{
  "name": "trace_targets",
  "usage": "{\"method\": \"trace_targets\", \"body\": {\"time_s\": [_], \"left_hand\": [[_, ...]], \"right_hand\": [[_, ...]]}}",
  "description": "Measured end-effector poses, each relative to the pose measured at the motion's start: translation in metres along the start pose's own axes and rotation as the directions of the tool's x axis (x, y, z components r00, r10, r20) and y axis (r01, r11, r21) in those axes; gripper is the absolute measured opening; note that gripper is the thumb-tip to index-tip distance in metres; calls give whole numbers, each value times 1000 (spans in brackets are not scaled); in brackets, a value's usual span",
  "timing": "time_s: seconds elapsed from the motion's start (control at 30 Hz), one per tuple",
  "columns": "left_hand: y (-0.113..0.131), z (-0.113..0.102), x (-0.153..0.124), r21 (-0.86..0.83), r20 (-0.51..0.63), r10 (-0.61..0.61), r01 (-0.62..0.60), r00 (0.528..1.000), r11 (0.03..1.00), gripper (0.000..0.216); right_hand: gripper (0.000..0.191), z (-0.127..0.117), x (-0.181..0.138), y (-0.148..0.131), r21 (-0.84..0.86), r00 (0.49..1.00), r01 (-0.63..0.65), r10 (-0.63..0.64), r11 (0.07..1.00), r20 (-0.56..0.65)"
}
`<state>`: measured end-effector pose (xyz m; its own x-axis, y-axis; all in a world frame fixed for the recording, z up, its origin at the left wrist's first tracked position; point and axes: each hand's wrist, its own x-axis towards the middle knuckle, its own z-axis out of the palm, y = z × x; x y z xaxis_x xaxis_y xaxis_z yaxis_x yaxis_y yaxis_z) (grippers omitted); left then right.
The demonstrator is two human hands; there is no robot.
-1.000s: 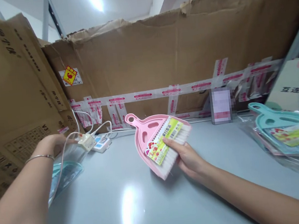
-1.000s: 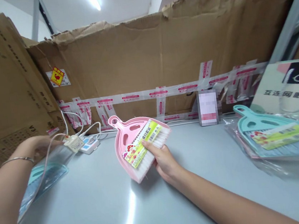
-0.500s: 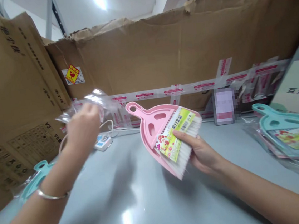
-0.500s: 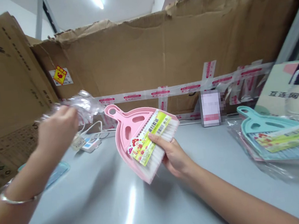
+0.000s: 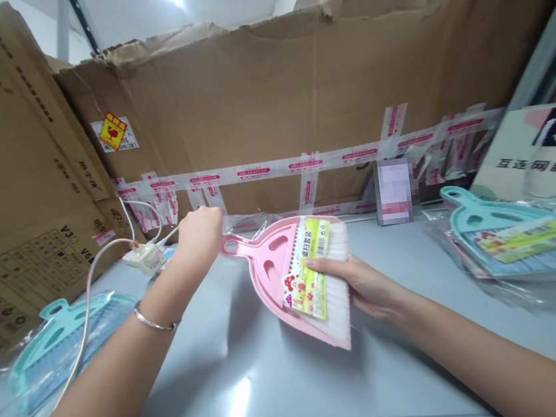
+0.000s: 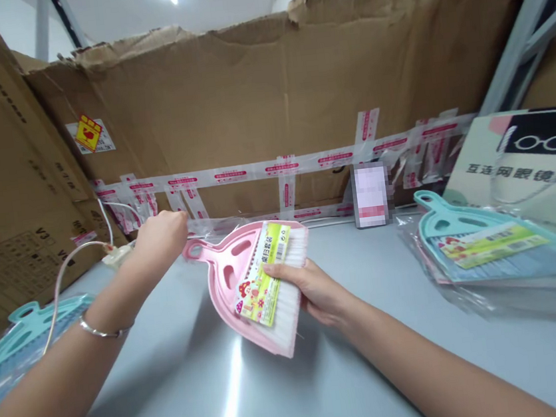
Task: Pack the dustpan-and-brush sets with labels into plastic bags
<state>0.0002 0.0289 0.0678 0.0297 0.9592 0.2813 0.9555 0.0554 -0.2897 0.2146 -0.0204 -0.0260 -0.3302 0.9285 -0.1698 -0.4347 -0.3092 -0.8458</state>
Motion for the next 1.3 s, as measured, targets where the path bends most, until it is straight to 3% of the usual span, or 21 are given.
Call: {"method": "trace_targets", "body": {"time_s": [0.2, 0.37, 0.5, 0.67, 0.77, 0.93, 1.03, 1.1, 1.13, 1.17, 1.2, 1.23, 1.27, 1.3], "left_hand": [[10, 10, -8, -14, -11, 73, -73, 997, 997, 29], [39, 14, -38, -69, -62, 213, -217, 975, 974, 30], [53, 11, -58, -66, -60, 306, -310, 950, 949, 29], [63, 7, -54, -67, -190, 322, -339, 928, 938, 29], [72, 8, -53, -105, -274, 371, -411, 887, 906, 27], [73, 20, -74, -258, -350, 481, -576, 804, 776, 24], [54, 33, -79, -442, -508, 385, -617, 770, 651, 16], [38, 41, -73, -648, -599, 68, -532, 798, 545, 28], [33, 45, -68, -780, -546, -139, -440, 827, 446, 35], [30, 47, -63, -903, -402, -315, -316, 860, 292, 37], [29, 49, -58, -981, -192, -405, -169, 894, 94, 36], [31, 50, -55, -993, 41, -385, -5, 922, -116, 36], [36, 50, -53, -943, 239, -264, 158, 934, -293, 38], [42, 50, -54, -860, 369, -98, 299, 924, -413, 42]], "right_hand": [[40, 2, 0, 11, 19, 999, -41, 41, 999, 10], [48, 7, 6, 19, 168, 988, -14, 39, 986, -147], [46, 12, 7, 20, 263, 980, 44, 10, 964, -200], [45, 17, 5, 25, 263, 987, 45, -2, 964, -160], [43, 19, 5, 30, 262, 989, 45, -7, 964, -146], [28, 18, 7, 30, 264, 972, 83, -19, 961, -236], [29, 18, 7, 26, 302, 960, 129, -43, 945, -278], [32, 19, 6, 24, 335, 951, 146, -39, 931, -306], [33, 20, 6, 23, 349, 948, 153, -38, 925, -316], [35, 22, 5, 23, 358, 945, 162, -40, 919, -325], [36, 23, 5, 23, 364, 942, 172, -45, 915, -332], [39, 24, 4, 23, 365, 940, 184, -55, 913, -337], [41, 25, 4, 24, 362, 938, 196, -67, 911, -340], [42, 26, 4, 25, 356, 936, 210, -82, 911, -344]]}}
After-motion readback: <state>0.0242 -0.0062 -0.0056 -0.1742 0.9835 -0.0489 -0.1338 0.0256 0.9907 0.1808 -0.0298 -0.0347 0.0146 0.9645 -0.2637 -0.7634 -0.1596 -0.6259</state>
